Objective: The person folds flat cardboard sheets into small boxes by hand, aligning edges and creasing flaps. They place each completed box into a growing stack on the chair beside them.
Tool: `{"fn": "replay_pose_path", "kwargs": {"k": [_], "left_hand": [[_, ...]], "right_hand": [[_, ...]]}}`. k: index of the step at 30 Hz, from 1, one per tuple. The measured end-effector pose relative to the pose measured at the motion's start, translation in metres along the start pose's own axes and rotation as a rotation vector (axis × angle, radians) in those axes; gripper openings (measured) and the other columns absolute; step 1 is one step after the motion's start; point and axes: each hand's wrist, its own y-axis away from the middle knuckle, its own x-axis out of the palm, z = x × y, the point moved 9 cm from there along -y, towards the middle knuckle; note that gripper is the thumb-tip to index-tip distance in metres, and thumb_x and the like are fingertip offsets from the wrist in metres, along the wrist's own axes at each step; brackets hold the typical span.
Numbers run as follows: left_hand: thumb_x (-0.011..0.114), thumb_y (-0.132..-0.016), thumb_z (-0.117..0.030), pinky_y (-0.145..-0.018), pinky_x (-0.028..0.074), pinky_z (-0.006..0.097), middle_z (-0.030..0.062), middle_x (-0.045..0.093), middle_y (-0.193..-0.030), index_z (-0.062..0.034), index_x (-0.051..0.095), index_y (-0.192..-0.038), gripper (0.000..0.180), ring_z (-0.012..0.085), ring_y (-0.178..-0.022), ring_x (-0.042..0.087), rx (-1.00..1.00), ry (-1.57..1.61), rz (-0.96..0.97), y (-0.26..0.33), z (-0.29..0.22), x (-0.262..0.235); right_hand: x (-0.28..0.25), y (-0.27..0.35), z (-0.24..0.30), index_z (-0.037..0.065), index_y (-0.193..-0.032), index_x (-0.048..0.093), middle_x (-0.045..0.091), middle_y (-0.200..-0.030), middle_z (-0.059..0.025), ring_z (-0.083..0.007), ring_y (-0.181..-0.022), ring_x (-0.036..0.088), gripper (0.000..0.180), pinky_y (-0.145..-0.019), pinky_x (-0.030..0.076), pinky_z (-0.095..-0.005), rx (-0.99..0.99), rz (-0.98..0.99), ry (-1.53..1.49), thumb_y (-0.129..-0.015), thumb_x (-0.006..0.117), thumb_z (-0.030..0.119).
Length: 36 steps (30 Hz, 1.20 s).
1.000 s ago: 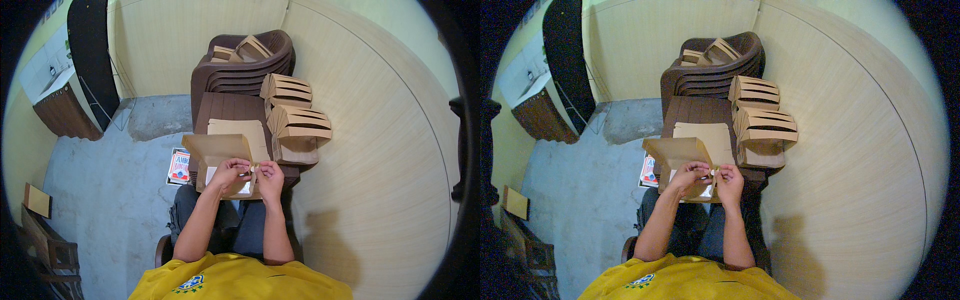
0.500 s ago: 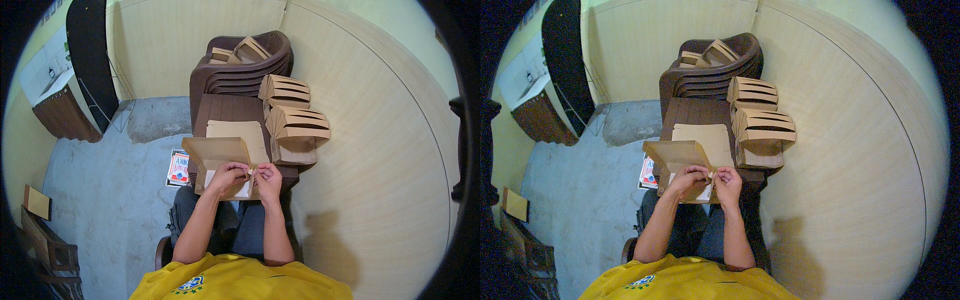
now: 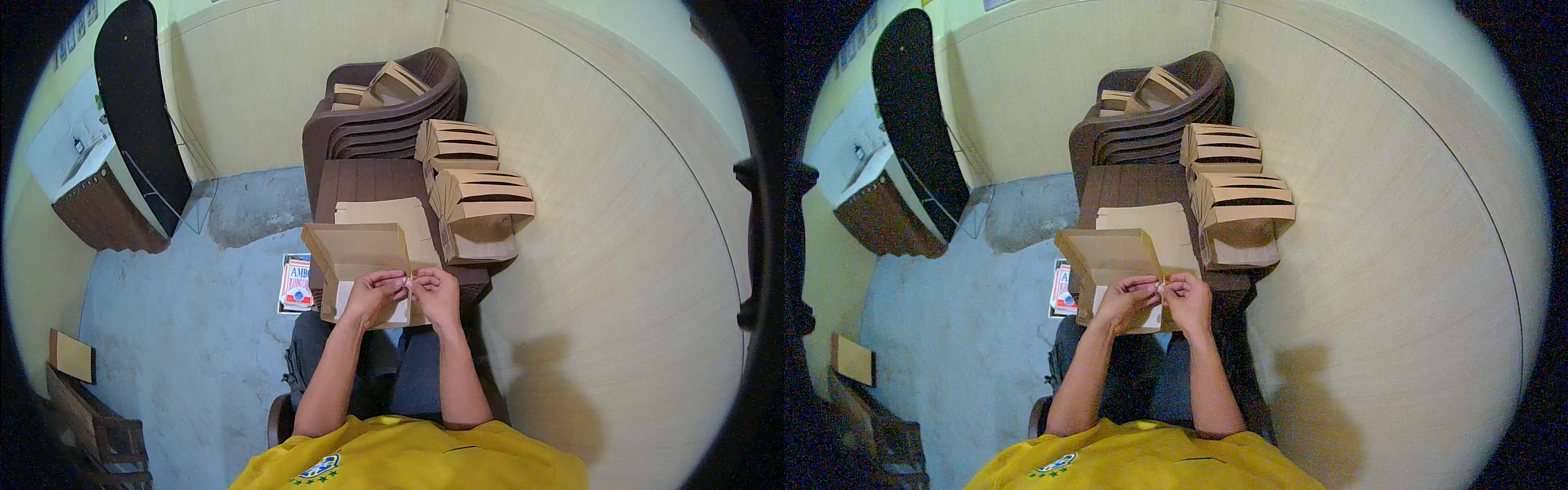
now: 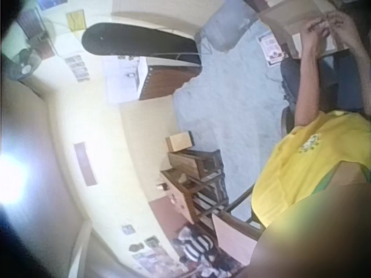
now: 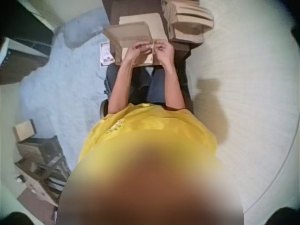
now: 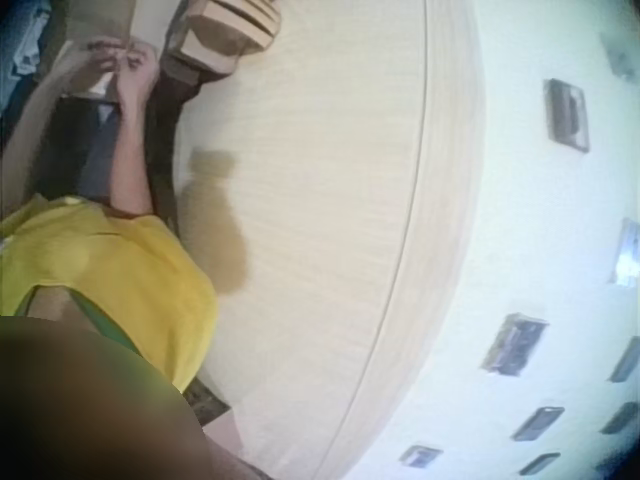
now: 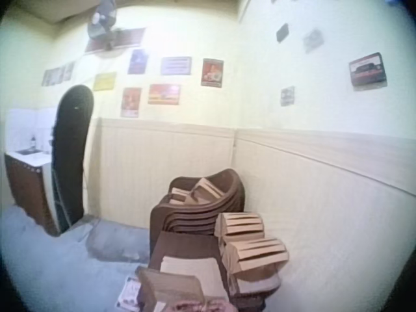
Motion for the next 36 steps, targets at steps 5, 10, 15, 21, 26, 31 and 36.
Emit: {"fn": "replay_pose_path", "kwargs": {"k": [5,10,15,21,26,31,36], "left_hand": [[0.079,-0.098,-0.004,-0.088,0.066,0.036,0.0133,0.08,-0.106,0.0019,0.079,-0.116,0.019,0.0239,-0.096,0.078,0.062,-0.033,-0.074,-0.003,0.009,-0.004],[0.085,-0.092,-0.013,-0.083,0.063,0.038,0.0142,0.082,-0.1,-0.0008,0.082,-0.108,0.02,0.0253,-0.092,0.08,0.292,-0.781,-0.338,0.011,-0.012,-0.003],[0.081,-0.093,-0.021,-0.087,0.06,0.046,0.0229,0.08,-0.105,-0.0003,0.081,-0.107,0.025,0.0397,-0.097,0.078,0.437,-1.153,-0.283,0.043,-0.047,0.024],[0.086,-0.086,-0.011,-0.088,0.06,0.046,0.0159,0.079,-0.104,-0.0029,0.075,-0.126,0.043,0.0347,-0.092,0.076,0.905,-1.204,-0.89,0.117,-0.127,-0.03],[0.083,-0.089,-0.009,-0.077,0.061,0.037,0.0128,0.078,-0.097,0.0011,0.072,-0.125,0.039,0.0227,-0.083,0.076,0.438,-0.868,-0.624,0.078,-0.083,-0.096],[0.079,-0.089,-0.001,-0.079,0.06,0.036,0.0132,0.077,-0.097,0.0026,0.076,-0.118,0.03,0.0213,-0.085,0.075,0.599,-0.83,-0.764,0.09,-0.068,-0.083],[0.077,-0.091,0.002,-0.078,0.06,0.036,0.0142,0.073,-0.101,0.0011,0.077,-0.122,0.031,0.0252,-0.086,0.074,0.763,-0.821,-0.708,0.112,-0.082,-0.034]], "right_hand": [[0.01,-0.002,-0.015,-0.006,-0.112,0.072,0.073,-0.095,-0.0054,-0.0123,-0.079,0.069,0.022,-0.069,0.058,-0.027,0.018,0.019,-0.153,-0.095,0.084,0.001],[0.014,-0.008,-0.036,-0.004,-0.116,0.072,0.073,-0.097,-0.0048,-0.0116,-0.08,0.068,0.023,-0.069,0.057,-0.0275,-0.028,-0.01,-0.066,-0.097,0.082,0.002],[0.007,-0.014,-0.055,-0.002,-0.123,0.069,0.075,-0.098,-0.0067,-0.0123,-0.076,0.069,0.026,-0.063,0.055,-0.0285,0.041,-0.012,-0.03,-0.099,0.078,0.002],[-0.016,-0.018,-0.017,-0.003,-0.102,0.075,0.077,-0.094,-0.019,-0.0288,-0.076,0.076,0.023,-0.071,0.059,-0.0417,-0.162,-0.159,0.397,-0.089,0.084,0.014],[-0.001,0.028,0.067,-0.003,-0.1,0.067,0.068,-0.098,-0.0184,-0.0317,-0.08,0.07,0.025,-0.069,0.055,-0.0454,-0.65,-0.506,0.642,-0.087,0.084,0.011],[0.043,0.048,0.075,0.002,-0.088,0.061,0.064,-0.083,-0.0128,-0.0289,-0.07,0.064,0.029,-0.067,0.052,-0.0459,-0.562,-0.342,0.485,-0.086,0.087,0.015],[0.078,0.024,0.038,-0.003,-0.099,0.08,0.081,-0.092,-0.0139,-0.0202,-0.082,0.079,0.032,-0.076,0.063,-0.0336,-0.228,-0.039,0.335,-0.092,0.09,0.026]]}}
